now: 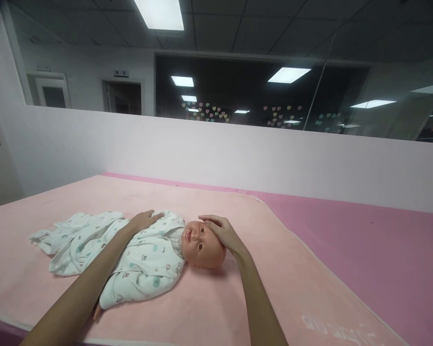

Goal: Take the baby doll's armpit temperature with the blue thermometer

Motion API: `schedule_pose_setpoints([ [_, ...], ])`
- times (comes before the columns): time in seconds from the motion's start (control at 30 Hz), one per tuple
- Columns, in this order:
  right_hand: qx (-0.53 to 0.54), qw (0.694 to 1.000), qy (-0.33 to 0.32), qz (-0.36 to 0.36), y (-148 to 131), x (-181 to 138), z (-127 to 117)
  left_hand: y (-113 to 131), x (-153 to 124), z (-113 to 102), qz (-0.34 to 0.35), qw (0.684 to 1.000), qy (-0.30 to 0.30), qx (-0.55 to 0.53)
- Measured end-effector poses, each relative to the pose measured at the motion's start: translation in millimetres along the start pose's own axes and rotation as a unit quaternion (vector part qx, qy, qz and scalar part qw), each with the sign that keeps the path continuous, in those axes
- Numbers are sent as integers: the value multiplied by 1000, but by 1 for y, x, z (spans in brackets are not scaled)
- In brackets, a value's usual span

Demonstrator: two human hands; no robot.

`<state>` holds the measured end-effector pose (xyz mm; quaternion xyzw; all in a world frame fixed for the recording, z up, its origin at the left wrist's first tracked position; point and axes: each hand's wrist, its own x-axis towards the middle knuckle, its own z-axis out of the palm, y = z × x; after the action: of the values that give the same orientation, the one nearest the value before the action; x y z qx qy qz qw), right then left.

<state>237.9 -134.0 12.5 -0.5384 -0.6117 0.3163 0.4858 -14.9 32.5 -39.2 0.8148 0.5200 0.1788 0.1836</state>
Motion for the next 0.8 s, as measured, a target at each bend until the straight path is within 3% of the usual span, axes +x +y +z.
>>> schedule_pose_setpoints([
  [0.8,51,997,-55,12,9,2,1,2,1,-1,-8,1000,-6,20],
])
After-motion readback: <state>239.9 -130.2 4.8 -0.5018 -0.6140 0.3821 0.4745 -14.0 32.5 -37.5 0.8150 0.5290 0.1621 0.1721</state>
